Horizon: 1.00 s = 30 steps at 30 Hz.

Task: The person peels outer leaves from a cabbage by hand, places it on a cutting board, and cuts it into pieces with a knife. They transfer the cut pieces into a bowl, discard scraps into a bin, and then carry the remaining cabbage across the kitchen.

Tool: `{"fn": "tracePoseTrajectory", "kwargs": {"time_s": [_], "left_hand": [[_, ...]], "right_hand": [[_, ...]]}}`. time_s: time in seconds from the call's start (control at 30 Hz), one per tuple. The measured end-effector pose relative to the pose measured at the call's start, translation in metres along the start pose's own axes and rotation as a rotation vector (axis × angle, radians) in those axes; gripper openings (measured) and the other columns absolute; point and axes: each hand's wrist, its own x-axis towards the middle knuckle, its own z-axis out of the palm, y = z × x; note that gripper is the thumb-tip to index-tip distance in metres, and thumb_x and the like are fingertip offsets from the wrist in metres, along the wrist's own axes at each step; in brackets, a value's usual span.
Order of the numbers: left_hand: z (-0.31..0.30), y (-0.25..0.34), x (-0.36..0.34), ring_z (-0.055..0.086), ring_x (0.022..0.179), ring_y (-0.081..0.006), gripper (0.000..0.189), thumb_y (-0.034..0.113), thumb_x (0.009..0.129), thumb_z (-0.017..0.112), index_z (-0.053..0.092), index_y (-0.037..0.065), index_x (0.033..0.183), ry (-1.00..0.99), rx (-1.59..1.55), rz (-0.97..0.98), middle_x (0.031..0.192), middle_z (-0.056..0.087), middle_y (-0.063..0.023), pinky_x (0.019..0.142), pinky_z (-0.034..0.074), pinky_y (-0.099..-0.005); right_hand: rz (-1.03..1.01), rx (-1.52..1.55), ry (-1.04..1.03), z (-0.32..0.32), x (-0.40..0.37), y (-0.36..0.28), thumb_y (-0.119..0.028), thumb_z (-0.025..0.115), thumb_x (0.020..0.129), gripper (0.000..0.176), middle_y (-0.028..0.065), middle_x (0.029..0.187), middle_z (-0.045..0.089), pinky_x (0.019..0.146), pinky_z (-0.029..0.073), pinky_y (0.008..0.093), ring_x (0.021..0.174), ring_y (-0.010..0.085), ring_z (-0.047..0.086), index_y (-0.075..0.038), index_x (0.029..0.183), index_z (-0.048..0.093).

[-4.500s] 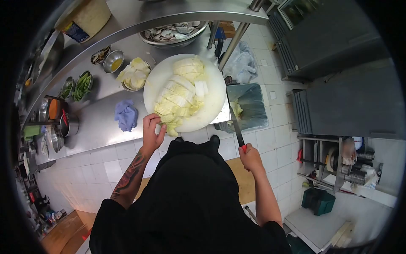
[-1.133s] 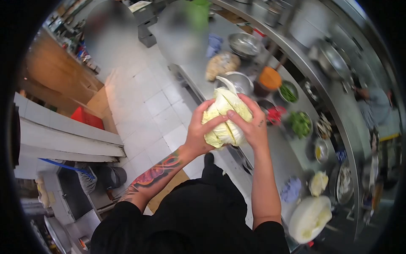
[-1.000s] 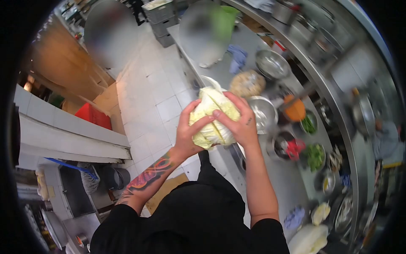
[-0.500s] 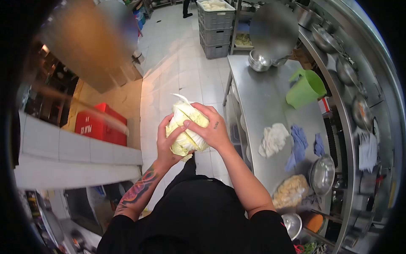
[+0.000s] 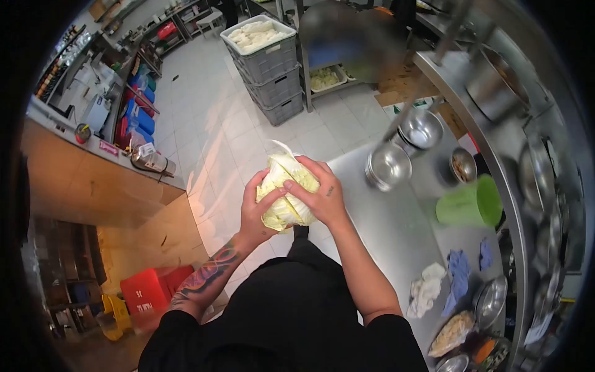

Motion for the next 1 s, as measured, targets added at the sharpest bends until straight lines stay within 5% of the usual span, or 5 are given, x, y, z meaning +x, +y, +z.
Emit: {"fn": "tracePoseTrajectory", "kwargs": {"time_s": [0.33, 0.73, 1.0], "left_hand": [[0.021, -0.209, 0.153, 0.051, 0.142, -0.0469, 0.085, 0.032, 0.062, 0.104, 0.072, 0.018, 0.139, -0.146, 0.031, 0.041, 0.157, 0.047, -0.0263, 0.116, 0.048, -0.0521], [0.245, -0.381, 0.328, 0.049, 0.14, -0.0485, 0.085, 0.038, 0.065, 0.102, 0.07, 0.021, 0.142, -0.606, -0.3, 0.121, 0.159, 0.046, -0.0226, 0.116, 0.045, -0.0545], [0.436, -0.506, 0.373, 0.046, 0.141, -0.0504, 0.088, 0.04, 0.068, 0.101, 0.067, 0.024, 0.148, -0.813, -0.077, -0.08, 0.159, 0.044, -0.0237, 0.117, 0.046, -0.0551]], "right_hand": [[0.096, 0.171, 0.076, 0.055, 0.227, 0.1, -0.031, 0.089, 0.089, 0.065, 0.0184, 0.136, 0.069, 0.107, 0.053, 0.0369, 0.124, 0.0264, 0.069, 0.001, 0.142, 0.069], [0.451, 0.395, 0.538, -0.047, 0.391, 0.244, -0.023, 0.087, 0.093, 0.065, 0.0151, 0.132, 0.074, 0.101, 0.055, 0.032, 0.118, 0.0195, 0.07, 0.004, 0.147, 0.063], [0.656, 0.648, 0.459, -0.094, 0.515, 0.519, -0.025, 0.082, 0.096, 0.063, 0.0128, 0.133, 0.073, 0.102, 0.054, 0.0308, 0.119, 0.0197, 0.069, 0.003, 0.149, 0.062]]}}
